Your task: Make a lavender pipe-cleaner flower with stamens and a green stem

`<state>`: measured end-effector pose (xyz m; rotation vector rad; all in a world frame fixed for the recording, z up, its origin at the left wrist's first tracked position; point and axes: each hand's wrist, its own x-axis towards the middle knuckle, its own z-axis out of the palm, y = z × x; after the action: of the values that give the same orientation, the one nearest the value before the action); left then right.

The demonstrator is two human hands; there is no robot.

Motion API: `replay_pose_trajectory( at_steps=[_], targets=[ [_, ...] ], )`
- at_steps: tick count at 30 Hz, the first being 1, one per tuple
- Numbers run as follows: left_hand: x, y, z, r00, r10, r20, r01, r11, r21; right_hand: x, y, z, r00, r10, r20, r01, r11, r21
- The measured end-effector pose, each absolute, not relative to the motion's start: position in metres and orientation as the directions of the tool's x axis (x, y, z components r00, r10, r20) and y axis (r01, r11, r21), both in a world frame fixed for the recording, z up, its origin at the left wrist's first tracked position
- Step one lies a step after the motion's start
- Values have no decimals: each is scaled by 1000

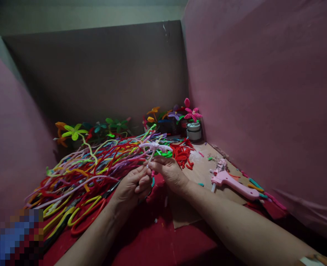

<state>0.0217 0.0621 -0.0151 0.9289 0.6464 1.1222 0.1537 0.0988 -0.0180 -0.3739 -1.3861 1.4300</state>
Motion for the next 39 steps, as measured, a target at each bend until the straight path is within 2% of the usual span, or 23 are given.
replay_pose_trajectory(
  at_steps=[4,6,8,10,12,14,16,18,21,23,25,28,30,32,39],
  targets=[
    [21,61,-11,345,939,3,-437,158,885,155,98,-18,-391,822,414,-453,220,-864],
    [22,61,-7,330,944,-7,-352,130,927,154,98,-19,-381,838,390,-456,197,-868],
    [24,60,-5,229,973,14,-168,26,985,154,99,-21,-345,862,372,-448,197,-872],
    [27,59,-6,73,987,143,125,-151,981,153,100,-22,-301,880,367,-417,225,-881],
    [29,58,-11,-15,933,358,437,-316,842,153,101,-23,-281,888,363,-381,244,-892],
    [29,57,-18,-12,856,517,651,-386,654,151,100,-24,-284,886,366,-372,250,-894],
    [27,57,-23,10,811,585,745,-396,537,150,99,-24,-283,880,381,-381,262,-887],
    [25,57,-25,16,790,613,762,-406,504,149,98,-24,-280,875,394,-367,282,-886],
    [25,57,-21,-3,791,612,714,-427,555,150,97,-22,-277,883,380,-297,297,-908],
    [27,57,-16,-34,831,556,635,-412,653,151,96,-20,-265,884,384,-270,314,-910],
    [29,56,-11,-65,897,437,475,-357,804,152,95,-17,-274,867,417,-264,349,-899],
    [31,55,-4,-40,980,195,104,-190,976,152,94,-14,-305,836,456,-308,367,-878],
    [31,55,0,39,995,89,-99,-85,991,152,94,-14,-309,848,431,-372,310,-875],
    [30,55,1,123,991,44,-225,-15,974,152,94,-15,-309,863,399,-409,258,-875],
    [26,54,-1,266,964,0,-415,114,903,157,96,-17,-420,812,405,-446,203,-871]
  ],
)
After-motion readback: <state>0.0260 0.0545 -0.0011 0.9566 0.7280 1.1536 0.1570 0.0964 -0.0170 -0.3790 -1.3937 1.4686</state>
